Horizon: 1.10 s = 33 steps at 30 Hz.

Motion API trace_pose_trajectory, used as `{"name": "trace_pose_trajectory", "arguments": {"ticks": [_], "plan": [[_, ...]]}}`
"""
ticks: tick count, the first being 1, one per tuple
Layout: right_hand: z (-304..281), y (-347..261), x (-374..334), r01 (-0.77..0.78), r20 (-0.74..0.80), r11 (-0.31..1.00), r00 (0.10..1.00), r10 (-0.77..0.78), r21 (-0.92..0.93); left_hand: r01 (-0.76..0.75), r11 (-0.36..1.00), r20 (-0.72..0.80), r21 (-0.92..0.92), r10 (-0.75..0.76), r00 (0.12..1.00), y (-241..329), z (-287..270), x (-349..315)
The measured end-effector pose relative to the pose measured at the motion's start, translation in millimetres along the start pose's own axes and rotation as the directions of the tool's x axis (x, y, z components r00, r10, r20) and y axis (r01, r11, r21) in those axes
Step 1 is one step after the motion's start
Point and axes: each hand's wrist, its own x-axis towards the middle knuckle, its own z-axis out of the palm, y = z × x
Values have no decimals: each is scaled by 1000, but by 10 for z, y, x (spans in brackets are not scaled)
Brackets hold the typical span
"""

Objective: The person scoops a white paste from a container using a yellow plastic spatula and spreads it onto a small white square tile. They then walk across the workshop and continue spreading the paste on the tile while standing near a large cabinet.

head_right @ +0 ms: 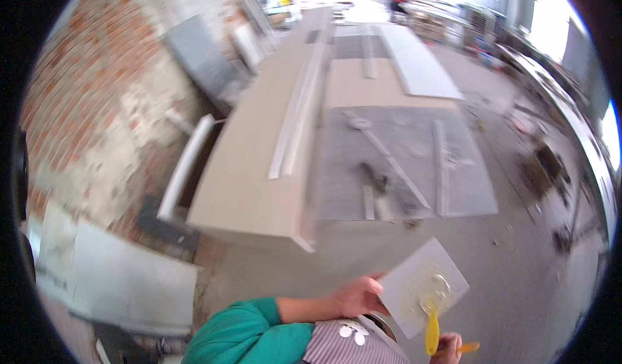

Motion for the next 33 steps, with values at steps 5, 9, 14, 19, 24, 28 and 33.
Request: {"name": "trace_pose_trajectory", "arguments": {"ticks": [5, 9, 14, 19, 24, 28, 33], "plan": [[-159, -611, 446, 41, 59, 998, 997, -39, -39, -15, 927, -83, 375, 50, 995, -118, 12, 1044], [-141, -952, 967, 69, 123, 984, 991, -50, -163, -31, 895, -105, 446, 87, 991, -109, 124, 1824], [-626, -1513, 1729, 41, 127, 885, 992, 20, -464, 53, 998, 22, 45, -54, 998, -149, 449, 2839], [-891, -1683, 2203, 182, 54, 835, 982, -180, -519, 161, 978, 104, 132, -175, 979, -303, 638, 3732], [-1466, -2102, 3050, 335, 151, 571, 926, -346, -749, 170, 924, -2, 342, -180, 984, -657, 921, 4828], [-1965, -2402, 3835, 351, 203, 496, 923, -328, -794, 103, 940, -6, 325, -107, 994, -911, 1163, 5694], [-2592, -2814, 4816, -126, 77, 992, 989, 125, -1, -79, 944, -105, 319, 118, 987, -1112, 1620, 6478]]}}
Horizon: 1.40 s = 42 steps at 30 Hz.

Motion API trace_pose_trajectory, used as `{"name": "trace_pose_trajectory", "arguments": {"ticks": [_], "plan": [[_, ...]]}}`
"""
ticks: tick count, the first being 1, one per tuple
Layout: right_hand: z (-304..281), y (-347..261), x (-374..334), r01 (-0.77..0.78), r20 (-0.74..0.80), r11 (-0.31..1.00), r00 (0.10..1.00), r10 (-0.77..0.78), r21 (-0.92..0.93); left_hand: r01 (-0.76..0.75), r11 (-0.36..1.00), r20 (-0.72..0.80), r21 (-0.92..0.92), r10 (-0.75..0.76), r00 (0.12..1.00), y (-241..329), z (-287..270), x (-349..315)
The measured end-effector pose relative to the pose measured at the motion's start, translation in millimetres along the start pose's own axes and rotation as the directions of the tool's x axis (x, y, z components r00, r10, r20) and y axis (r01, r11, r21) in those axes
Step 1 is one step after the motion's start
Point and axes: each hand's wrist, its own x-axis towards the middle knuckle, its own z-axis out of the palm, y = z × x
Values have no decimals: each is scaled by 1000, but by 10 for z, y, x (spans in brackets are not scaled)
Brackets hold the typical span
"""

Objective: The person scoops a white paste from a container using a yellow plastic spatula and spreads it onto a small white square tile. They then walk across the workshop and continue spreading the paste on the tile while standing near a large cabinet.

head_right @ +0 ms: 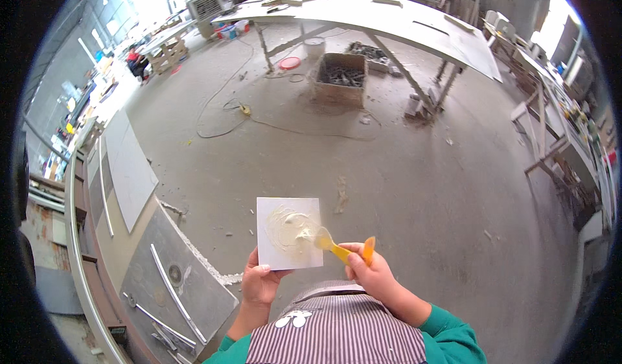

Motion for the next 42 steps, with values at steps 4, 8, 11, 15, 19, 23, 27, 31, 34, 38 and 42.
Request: {"name": "trace_pose_trajectory", "arguments": {"ticks": [4, 8, 11, 15, 19, 23, 27, 31, 34, 38, 42], "plan": [[-213, -161, 734, -337, 195, 866, 939, 282, 370, -120, 993, -80, 19, 121, 989, 20, 128, 317], [-165, -275, 1478, -433, 292, 788, 897, 331, 437, -208, 978, -170, 18, 208, 963, 50, 118, 725], [-87, -441, 2080, -443, 307, 811, 889, 340, 383, -246, 969, -174, 33, 248, 953, 175, 40, 1129], [115, -749, 2973, -417, 319, 871, 888, 330, 260, -244, 969, -182, 39, 246, 952, 532, -126, 1783], [424, -1249, 3879, -377, 324, 925, 872, 368, -35, -171, 985, -70, 17, 172, 983, 1235, -298, 2471], [831, -1684, 4756, -287, 403, 921, 834, 376, -264, -129, 986, -44, 109, 134, 990, 1896, -487, 3135], [1311, -1882, 5482, -282, 479, 890, 762, 435, -359, -115, 979, -88, 171, 131, 987, 2442, -674, 3638], [1857, -1941, 6258, -267, 578, 884, 677, 455, -383, -115, 990, -282, 87, 135, 950, 2861, -915, 4110], [2169, -2047, 6917, -261, 633, 901, 644, 429, -346, -248, 968, -361, 29, 241, 901, 3177, -1176, 4530], [2712, -2163, 7886, -311, 559, 834, 629, 540, -455, -386, 921, -391, 52, 375, 841, 3760, -1556, 5139], [3497, -2273, 8718, -364, 584, 852, 621, 523, -377, -412, 908, -399, 79, 407, 822, 4532, -1783, 5777]]}}
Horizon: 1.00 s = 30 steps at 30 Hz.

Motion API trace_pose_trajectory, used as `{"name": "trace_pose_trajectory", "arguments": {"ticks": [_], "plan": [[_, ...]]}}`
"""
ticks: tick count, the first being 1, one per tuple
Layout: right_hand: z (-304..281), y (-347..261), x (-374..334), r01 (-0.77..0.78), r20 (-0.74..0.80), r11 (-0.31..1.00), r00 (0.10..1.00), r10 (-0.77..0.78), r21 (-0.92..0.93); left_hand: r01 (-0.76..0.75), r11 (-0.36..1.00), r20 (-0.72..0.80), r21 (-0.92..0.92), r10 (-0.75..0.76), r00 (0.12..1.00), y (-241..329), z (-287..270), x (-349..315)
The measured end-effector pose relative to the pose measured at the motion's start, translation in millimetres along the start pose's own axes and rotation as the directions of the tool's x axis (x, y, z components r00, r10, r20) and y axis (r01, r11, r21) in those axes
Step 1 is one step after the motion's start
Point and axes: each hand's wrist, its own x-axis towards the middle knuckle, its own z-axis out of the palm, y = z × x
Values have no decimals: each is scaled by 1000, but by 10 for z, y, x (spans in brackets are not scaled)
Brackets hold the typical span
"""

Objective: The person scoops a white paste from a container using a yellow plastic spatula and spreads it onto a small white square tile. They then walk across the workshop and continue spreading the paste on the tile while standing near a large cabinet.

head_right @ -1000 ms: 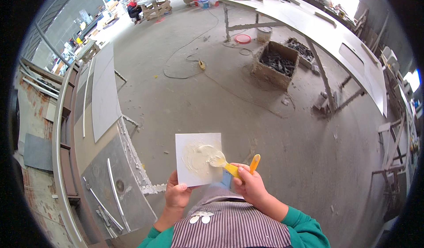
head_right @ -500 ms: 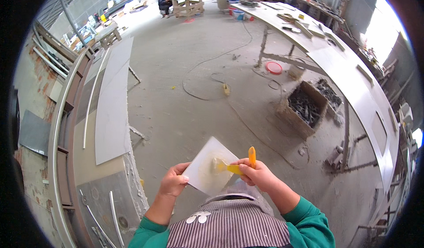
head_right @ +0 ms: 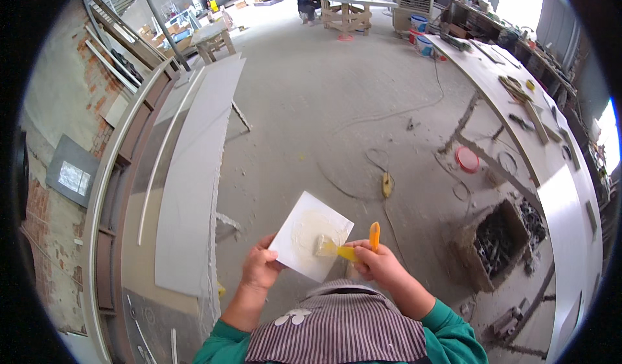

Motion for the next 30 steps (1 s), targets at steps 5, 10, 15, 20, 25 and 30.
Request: {"name": "trace_pose_trajectory", "arguments": {"ticks": [5, 10, 15, 20, 25, 30], "plan": [[-9, -834, 1046, -15, 200, 1000, 980, 11, 16, -6, 999, -122, -52, 0, 993, 299, -48, 922], [50, -1495, 2094, 523, 317, 657, 852, -417, -543, -106, 974, -209, -199, 63, 976, 610, -362, 1881], [279, -2149, 3258, 539, 448, 94, 774, -447, -837, -213, 969, -203, -128, 185, 962, 1115, -781, 3142], [549, -3005, 4269, 534, 459, 60, 775, -433, -844, -215, 973, -194, -89, 194, 961, 1897, -1012, 4340], [633, -3851, 5064, 552, 437, 103, 748, -500, -828, -159, 987, -221, -16, 152, 964, 2502, -1157, 5227], [666, -4538, 6045, 586, 485, 53, 715, -504, -809, -160, 985, -176, -60, 148, 973, 2908, -1312, 6267]]}}
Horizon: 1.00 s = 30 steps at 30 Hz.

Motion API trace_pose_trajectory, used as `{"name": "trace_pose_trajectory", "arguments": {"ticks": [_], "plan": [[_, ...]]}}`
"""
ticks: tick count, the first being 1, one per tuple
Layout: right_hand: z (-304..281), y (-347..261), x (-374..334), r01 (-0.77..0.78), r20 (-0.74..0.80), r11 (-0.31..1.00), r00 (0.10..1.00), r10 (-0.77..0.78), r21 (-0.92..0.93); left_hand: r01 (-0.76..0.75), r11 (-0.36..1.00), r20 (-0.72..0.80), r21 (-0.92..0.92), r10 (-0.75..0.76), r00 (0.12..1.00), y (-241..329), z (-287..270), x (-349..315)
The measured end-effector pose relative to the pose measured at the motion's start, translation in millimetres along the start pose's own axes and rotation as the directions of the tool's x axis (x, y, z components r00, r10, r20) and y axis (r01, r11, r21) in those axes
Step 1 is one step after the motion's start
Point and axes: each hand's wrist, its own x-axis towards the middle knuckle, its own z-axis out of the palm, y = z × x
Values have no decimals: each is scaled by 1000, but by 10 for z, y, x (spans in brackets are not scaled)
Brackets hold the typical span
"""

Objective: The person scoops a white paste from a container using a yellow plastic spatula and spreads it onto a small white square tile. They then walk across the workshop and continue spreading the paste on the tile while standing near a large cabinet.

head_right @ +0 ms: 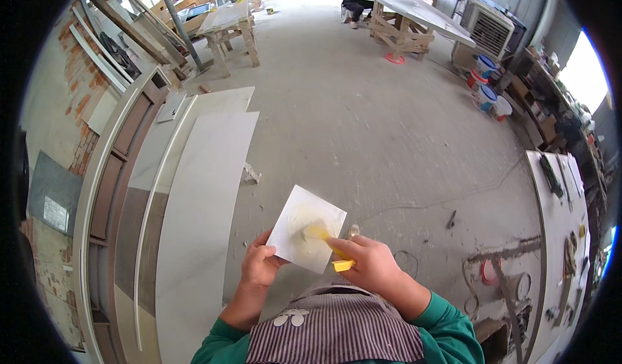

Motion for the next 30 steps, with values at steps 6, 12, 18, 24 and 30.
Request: {"name": "trace_pose_trajectory", "arguments": {"ticks": [6, 12, 18, 24, 30], "plan": [[-331, 878, 1313, 40, 124, 999, 991, -39, -2, -85, 996, -10, 2, 85, 996, 220, 77, 1430], [-880, 1688, 2793, 39, 326, 999, 944, -42, 16, -64, 996, -207, 58, 74, 976, 480, 128, 2858], [-1291, 2345, 4198, -117, 411, 960, 912, 1, 256, -138, 990, -354, -13, 125, 927, 703, 290, 3760], [-1229, 3080, 5621, -507, 511, 325, 856, 81, 798, -211, 965, -347, -156, 147, 926, 1091, 33, 5040], [-1178, 3663, 7138, -597, 600, 126, 800, 14, 793, -285, 942, -273, -180, 230, 934, 1892, -147, 6413]]}}
